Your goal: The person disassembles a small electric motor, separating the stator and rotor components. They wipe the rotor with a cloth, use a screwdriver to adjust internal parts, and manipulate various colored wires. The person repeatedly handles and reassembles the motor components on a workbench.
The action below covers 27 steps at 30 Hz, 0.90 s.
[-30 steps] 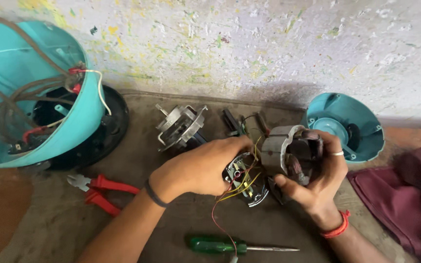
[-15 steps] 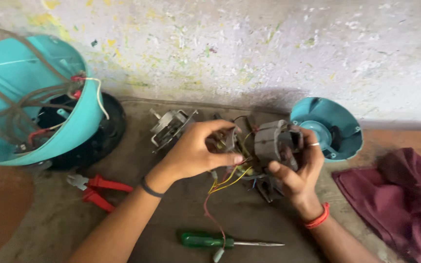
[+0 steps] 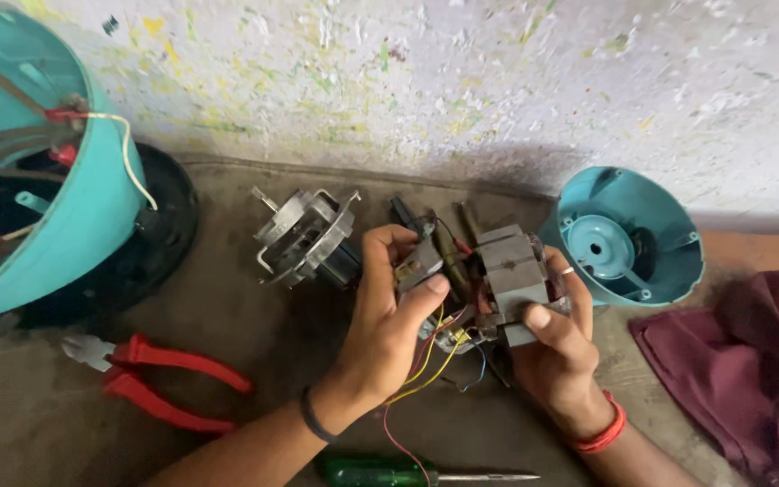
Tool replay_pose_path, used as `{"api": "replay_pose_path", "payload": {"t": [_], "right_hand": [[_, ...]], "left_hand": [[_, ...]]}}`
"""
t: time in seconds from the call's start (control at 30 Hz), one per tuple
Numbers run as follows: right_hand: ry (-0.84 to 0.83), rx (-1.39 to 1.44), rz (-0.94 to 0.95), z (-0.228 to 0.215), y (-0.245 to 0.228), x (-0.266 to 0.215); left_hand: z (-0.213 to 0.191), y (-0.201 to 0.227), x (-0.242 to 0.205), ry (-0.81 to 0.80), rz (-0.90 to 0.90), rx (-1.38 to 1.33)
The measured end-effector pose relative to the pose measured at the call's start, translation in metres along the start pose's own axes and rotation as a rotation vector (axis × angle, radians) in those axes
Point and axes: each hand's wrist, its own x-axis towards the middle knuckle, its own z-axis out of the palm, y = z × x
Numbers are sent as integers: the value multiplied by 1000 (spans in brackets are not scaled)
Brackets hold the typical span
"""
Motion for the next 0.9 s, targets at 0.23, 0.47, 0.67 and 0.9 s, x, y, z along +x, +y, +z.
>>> {"api": "replay_pose_path", "payload": {"t": [0.23,0.47,0.67,0.9], "right_hand": [[103,109,10,5,2,7],[149,182,123,10,-9,14],[133,187,103,11,-6,17],[146,164,124,10,-13,18]], "left_hand": [[-7,4,0,-212,2,-64],[-2,-13,0,-227,48,-36],[1,-12,3,-143,-32,-104],[6,-2,7,-65,-11,-133]]}}
